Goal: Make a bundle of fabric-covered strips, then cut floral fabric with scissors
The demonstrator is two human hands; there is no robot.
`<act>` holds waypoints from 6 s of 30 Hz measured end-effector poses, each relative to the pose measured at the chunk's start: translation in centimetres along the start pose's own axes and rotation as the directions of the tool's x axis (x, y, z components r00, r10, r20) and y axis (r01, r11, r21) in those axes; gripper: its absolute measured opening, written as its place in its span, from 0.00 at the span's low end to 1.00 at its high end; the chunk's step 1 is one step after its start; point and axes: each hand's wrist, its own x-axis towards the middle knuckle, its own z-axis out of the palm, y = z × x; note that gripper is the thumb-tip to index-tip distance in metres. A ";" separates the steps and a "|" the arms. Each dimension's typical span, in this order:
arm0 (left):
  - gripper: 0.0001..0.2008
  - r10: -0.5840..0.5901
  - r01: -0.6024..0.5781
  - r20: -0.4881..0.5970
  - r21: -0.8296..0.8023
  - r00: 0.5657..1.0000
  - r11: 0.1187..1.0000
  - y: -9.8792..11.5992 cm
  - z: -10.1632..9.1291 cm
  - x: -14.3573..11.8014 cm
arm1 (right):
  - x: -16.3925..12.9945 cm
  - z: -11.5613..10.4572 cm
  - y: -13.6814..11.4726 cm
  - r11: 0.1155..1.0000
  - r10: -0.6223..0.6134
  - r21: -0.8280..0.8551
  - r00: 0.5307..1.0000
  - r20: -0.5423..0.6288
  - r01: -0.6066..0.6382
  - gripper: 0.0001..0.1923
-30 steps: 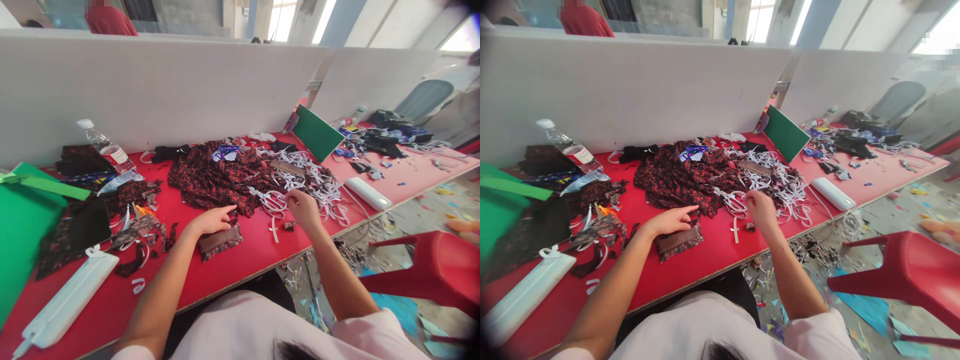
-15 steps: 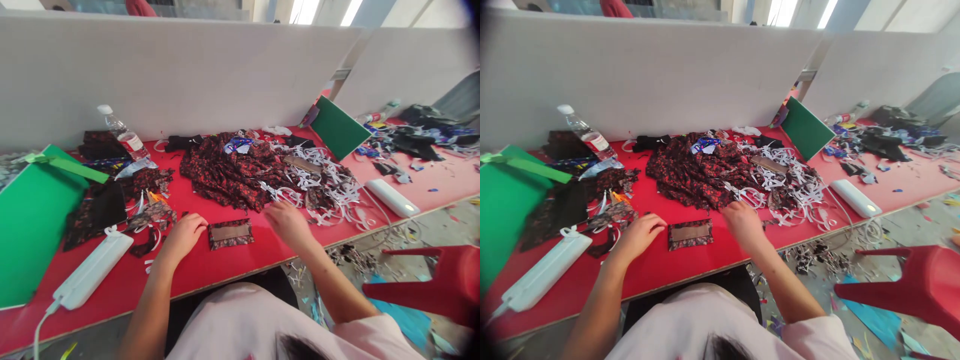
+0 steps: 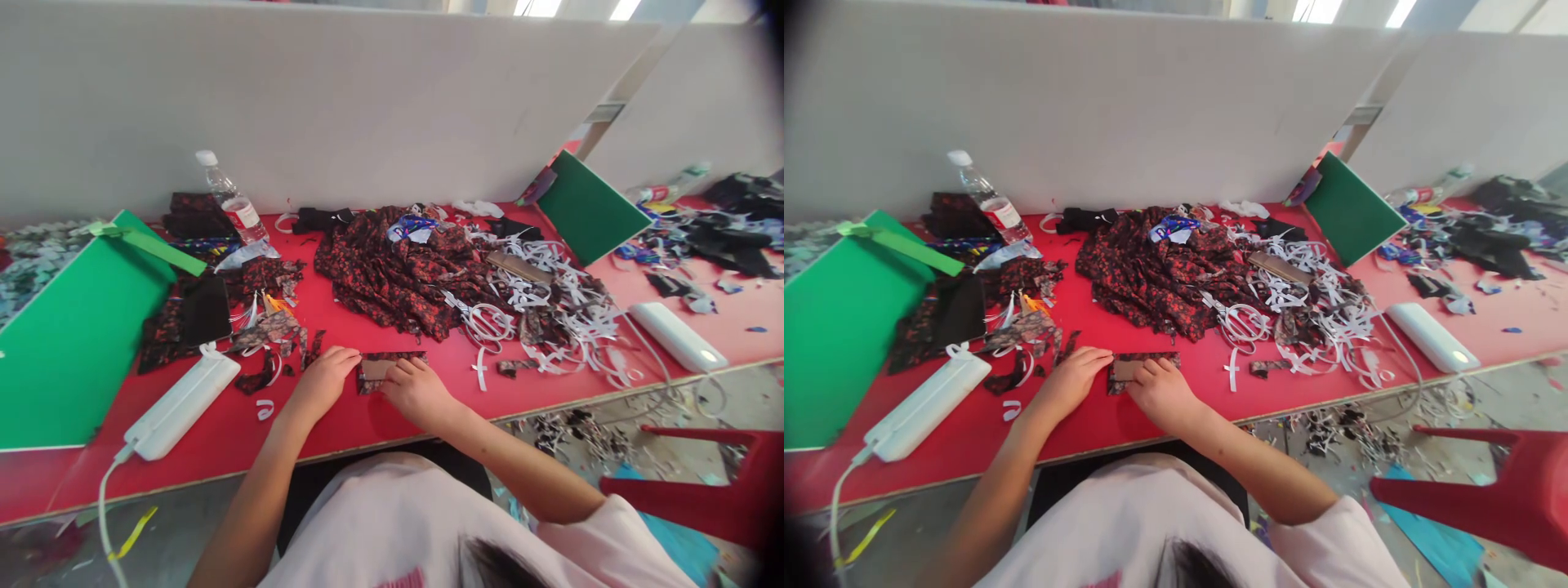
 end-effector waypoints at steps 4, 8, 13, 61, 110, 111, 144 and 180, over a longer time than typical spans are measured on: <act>0.19 0.002 -0.004 0.027 0.063 1.000 0.998 0.6 0.1 -0.2 | 0.1 -0.1 -0.1 1.000 -0.004 -0.024 1.000 -0.001 0.004 0.10; 0.15 -0.032 0.034 -0.034 0.036 0.999 0.999 1.3 -0.7 -1.1 | 0.1 -0.1 -0.1 1.000 -0.011 -0.029 1.000 0.011 0.011 0.09; 0.12 -0.014 0.014 0.007 -0.009 1.000 1.000 2.1 -1.1 -2.5 | 0.0 0.0 -0.3 1.000 0.002 0.003 0.999 -0.032 -0.002 0.09; 0.08 -0.135 0.137 -0.029 0.076 0.990 0.988 4.9 -0.3 -1.7 | 1.3 0.5 -0.9 0.991 0.111 0.083 0.993 -0.042 -0.107 0.10; 0.04 -0.193 0.204 -0.096 0.126 0.977 0.971 4.7 0.0 -2.0 | 2.1 1.3 -0.9 0.937 0.213 0.295 0.975 -0.057 -0.188 0.05; 0.04 -0.194 0.206 -0.099 0.125 0.976 0.971 4.8 0.1 -2.0 | 2.1 1.3 -0.9 0.934 0.217 0.303 0.975 -0.056 -0.191 0.05; 0.06 -0.148 0.122 -0.202 -0.133 0.968 0.984 3.6 0.5 -1.3 | -3.0 0.5 4.9 0.983 0.144 0.133 0.984 -0.103 -0.130 0.10; 0.07 -0.480 0.477 0.026 -0.155 0.877 0.865 3.8 0.7 0.3 | -1.9 1.3 5.5 0.942 0.221 0.263 0.975 -0.022 -0.208 0.05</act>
